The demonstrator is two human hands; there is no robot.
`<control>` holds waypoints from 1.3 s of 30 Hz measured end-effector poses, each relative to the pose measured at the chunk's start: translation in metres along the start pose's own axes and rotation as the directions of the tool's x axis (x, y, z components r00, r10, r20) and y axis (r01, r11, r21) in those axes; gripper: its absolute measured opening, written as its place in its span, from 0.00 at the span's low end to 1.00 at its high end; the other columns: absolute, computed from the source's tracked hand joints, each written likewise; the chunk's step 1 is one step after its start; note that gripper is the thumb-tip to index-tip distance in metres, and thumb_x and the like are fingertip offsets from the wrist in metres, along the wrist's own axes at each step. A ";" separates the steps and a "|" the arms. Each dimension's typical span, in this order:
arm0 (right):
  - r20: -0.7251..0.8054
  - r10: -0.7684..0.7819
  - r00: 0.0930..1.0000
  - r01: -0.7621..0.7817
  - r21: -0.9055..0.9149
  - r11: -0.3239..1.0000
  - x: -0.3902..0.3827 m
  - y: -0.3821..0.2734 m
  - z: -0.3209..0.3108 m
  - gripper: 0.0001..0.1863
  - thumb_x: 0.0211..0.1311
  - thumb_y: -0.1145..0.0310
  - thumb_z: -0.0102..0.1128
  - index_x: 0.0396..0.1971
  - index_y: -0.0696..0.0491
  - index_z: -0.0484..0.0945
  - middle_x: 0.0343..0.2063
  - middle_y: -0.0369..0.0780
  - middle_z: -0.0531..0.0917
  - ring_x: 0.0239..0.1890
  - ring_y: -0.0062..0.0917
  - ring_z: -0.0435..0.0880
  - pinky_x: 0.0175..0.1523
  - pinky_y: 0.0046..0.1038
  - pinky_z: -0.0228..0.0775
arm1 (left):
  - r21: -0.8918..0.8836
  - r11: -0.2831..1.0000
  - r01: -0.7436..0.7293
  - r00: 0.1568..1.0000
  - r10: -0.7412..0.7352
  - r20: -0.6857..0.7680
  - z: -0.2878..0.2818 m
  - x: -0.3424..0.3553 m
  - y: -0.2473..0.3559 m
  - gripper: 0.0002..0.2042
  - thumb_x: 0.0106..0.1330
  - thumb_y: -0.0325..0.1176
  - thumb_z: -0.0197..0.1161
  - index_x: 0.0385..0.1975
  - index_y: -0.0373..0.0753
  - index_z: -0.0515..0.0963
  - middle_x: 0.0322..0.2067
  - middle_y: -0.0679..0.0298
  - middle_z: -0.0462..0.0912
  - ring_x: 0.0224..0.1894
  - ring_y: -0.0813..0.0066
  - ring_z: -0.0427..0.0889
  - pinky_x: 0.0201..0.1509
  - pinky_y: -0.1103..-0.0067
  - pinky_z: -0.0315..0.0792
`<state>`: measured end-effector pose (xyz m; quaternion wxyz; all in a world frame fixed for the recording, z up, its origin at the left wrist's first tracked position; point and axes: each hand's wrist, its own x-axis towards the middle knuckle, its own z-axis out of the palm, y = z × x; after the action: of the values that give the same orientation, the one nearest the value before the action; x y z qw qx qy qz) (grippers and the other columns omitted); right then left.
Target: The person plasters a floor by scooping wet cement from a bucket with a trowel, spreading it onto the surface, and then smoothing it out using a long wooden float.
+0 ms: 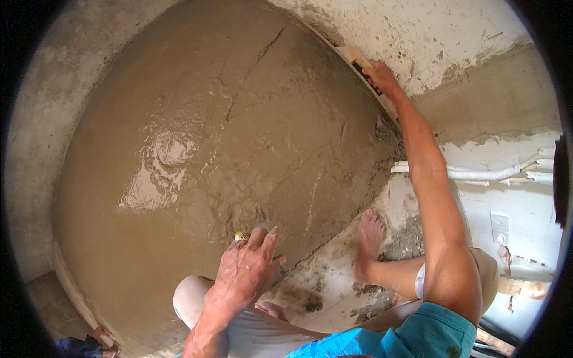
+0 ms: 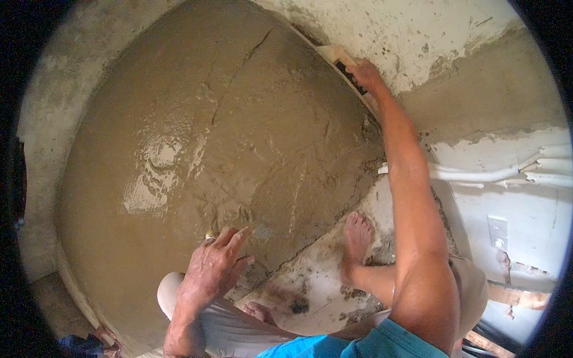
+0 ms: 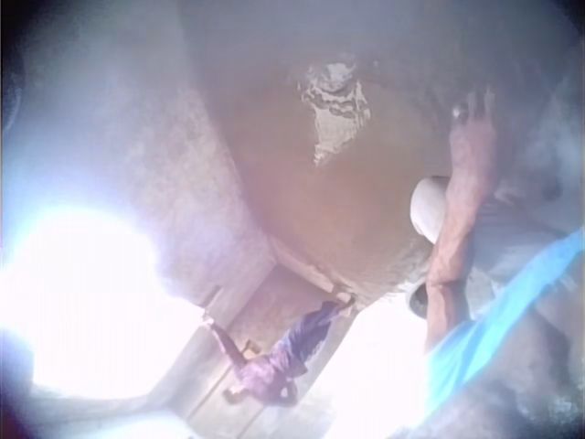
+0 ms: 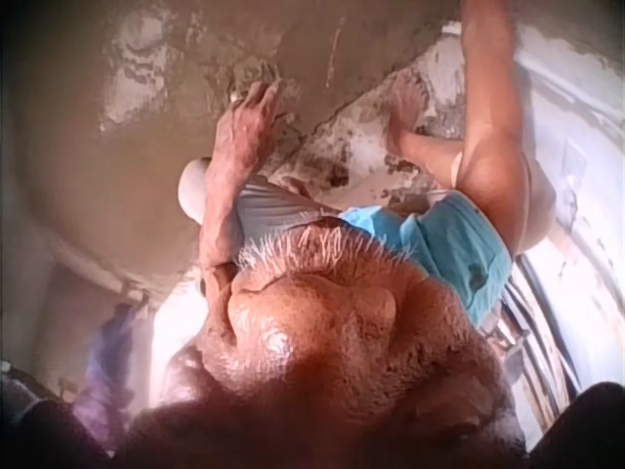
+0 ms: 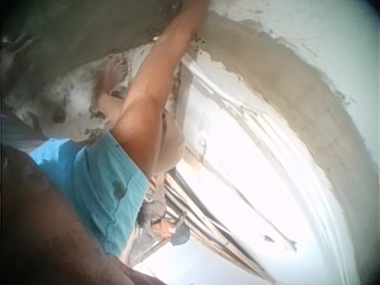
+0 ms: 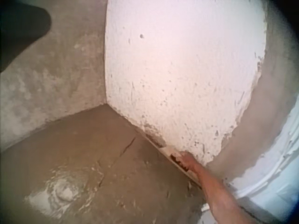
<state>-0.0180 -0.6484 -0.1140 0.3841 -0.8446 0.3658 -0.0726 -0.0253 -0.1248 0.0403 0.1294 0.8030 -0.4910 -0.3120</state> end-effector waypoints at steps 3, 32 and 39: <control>0.025 -0.008 1.000 0.008 0.000 1.000 0.001 -0.011 0.003 0.20 0.53 0.57 0.58 0.37 0.61 0.78 0.20 0.40 0.77 0.23 0.25 0.75 0.30 0.30 0.67 | 0.022 0.998 0.051 0.998 -0.052 0.020 0.000 0.001 0.004 0.25 0.59 0.38 0.63 0.57 0.40 0.68 0.43 0.57 0.76 0.45 0.55 0.78 0.46 0.66 0.74; -0.156 -0.214 0.964 0.097 -0.543 0.834 0.000 -0.031 0.104 0.21 0.59 0.56 0.56 0.49 0.51 0.72 0.38 0.51 0.81 0.44 0.46 0.79 0.48 0.46 0.69 | 0.026 0.999 0.018 1.000 -0.018 0.005 0.003 -0.009 -0.005 0.24 0.60 0.37 0.63 0.55 0.36 0.68 0.42 0.54 0.75 0.44 0.53 0.77 0.45 0.65 0.73; -0.072 -0.244 0.967 0.170 -0.531 0.830 -0.034 -0.067 0.126 0.21 0.60 0.57 0.55 0.49 0.53 0.72 0.36 0.52 0.82 0.41 0.48 0.80 0.44 0.48 0.71 | 0.021 1.000 0.017 1.000 -0.017 -0.008 0.005 -0.014 -0.012 0.24 0.60 0.37 0.63 0.55 0.38 0.68 0.42 0.54 0.75 0.44 0.53 0.77 0.45 0.65 0.74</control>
<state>0.0459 -0.5216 -0.1490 0.1051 -0.9444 0.3036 -0.0697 -0.0244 -0.1062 0.0353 0.1203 0.8096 -0.4870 -0.3047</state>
